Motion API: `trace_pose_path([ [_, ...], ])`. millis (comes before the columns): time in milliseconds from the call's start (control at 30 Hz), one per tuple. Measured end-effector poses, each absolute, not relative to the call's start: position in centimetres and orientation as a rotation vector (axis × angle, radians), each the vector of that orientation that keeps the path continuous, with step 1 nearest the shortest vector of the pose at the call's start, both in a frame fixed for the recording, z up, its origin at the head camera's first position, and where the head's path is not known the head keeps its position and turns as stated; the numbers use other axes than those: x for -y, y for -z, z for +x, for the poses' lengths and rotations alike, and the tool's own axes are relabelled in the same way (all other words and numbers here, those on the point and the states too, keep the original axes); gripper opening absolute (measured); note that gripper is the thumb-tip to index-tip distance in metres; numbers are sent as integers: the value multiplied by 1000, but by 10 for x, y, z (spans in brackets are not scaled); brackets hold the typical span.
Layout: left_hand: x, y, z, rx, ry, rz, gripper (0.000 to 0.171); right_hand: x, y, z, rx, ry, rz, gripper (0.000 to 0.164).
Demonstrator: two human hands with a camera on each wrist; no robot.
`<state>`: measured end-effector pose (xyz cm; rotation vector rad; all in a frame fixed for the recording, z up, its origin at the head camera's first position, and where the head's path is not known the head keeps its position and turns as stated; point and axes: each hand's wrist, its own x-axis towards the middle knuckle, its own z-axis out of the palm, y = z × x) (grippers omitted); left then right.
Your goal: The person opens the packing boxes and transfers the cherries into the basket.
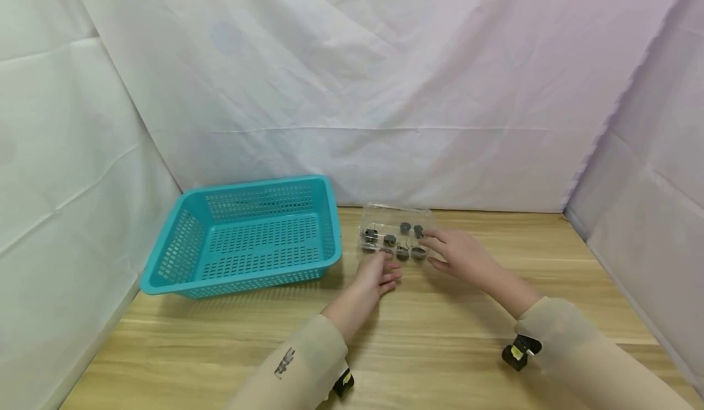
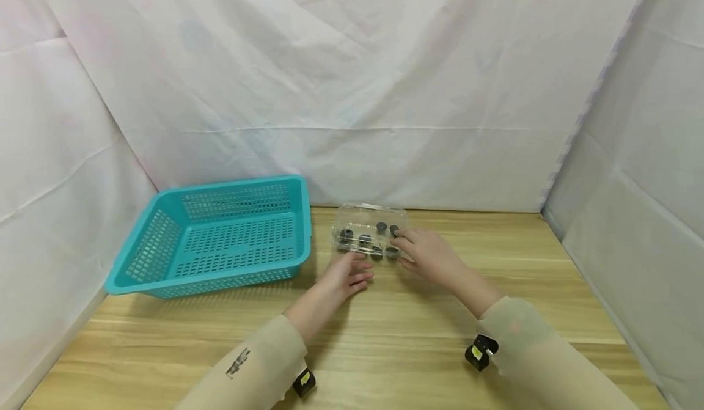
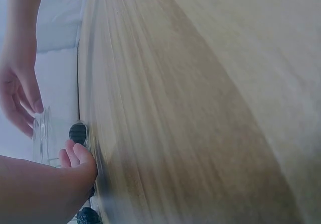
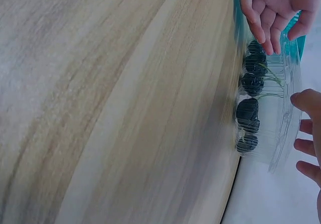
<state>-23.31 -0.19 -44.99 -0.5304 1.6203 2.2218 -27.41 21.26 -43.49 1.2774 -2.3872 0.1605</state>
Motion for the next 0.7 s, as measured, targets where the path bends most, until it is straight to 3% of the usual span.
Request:
trace_pose_path([
  [700,-15,450,-232,-1604,-2195,-500,40,-204,442,-280,2266,-224,1320,27],
])
